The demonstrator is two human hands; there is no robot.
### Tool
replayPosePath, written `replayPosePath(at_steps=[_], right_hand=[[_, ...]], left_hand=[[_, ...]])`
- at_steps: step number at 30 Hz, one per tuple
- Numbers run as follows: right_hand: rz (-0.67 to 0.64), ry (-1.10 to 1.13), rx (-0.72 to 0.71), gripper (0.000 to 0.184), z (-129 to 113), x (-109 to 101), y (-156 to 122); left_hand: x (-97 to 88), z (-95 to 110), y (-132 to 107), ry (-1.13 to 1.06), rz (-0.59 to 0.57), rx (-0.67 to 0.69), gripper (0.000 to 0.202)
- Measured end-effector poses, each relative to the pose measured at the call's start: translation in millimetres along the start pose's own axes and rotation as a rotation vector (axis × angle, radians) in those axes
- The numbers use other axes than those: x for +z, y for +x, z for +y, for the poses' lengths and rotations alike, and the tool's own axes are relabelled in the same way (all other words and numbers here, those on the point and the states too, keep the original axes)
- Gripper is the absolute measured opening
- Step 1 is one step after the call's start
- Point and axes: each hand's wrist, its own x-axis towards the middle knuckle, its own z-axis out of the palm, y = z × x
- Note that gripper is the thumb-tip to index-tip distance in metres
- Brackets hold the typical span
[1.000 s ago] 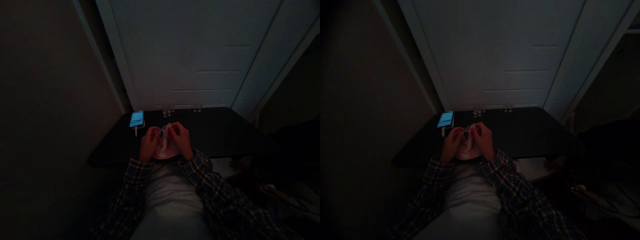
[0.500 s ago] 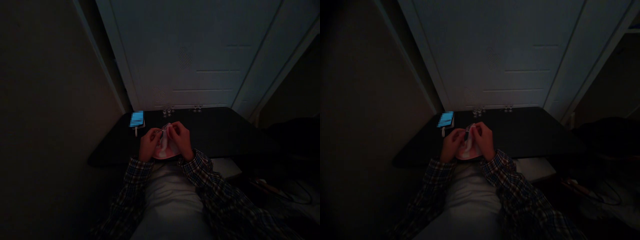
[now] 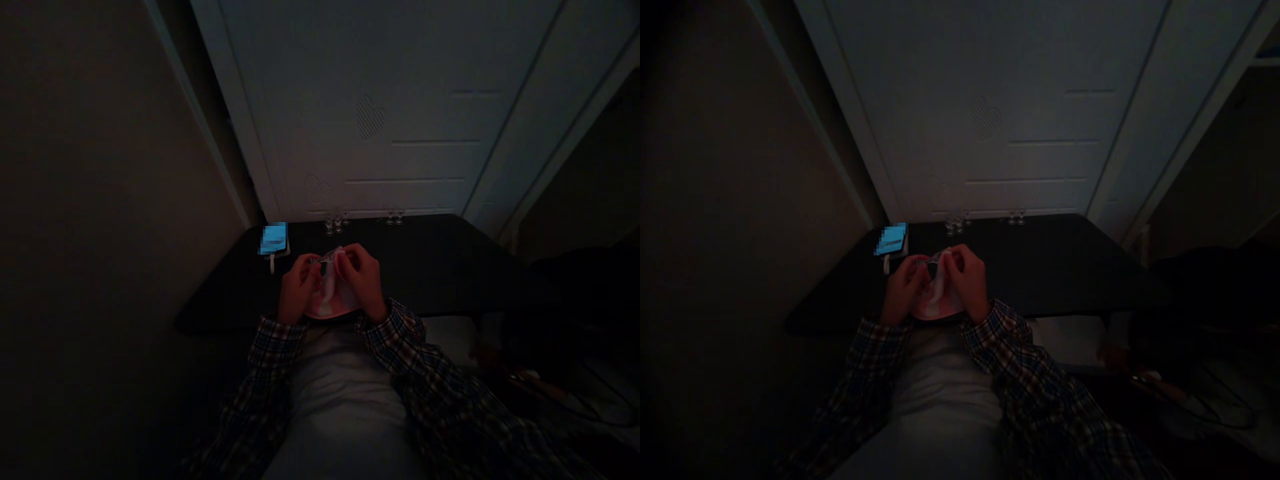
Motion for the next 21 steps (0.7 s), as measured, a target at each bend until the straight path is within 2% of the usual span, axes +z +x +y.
replayPosePath(at_steps=[8,15,21], right_hand=[[-0.002,0.019,-0.015,0.020,-1.2,-0.5,-0.4],[-0.018,0.017,-0.013,0.019,-1.0,-0.1,-0.6],[-0.013,0.014,-0.005,0.019,-2.5,-0.9,-0.2]], left_hand=[[-0.2,-1.7,0.5,0.021,0.005,-0.002,0.023],[0.2,-0.4,0.9,-0.003,0.029,0.006,0.039],[0.9,1.5,0.0,0.004,0.034,0.001,0.033]])
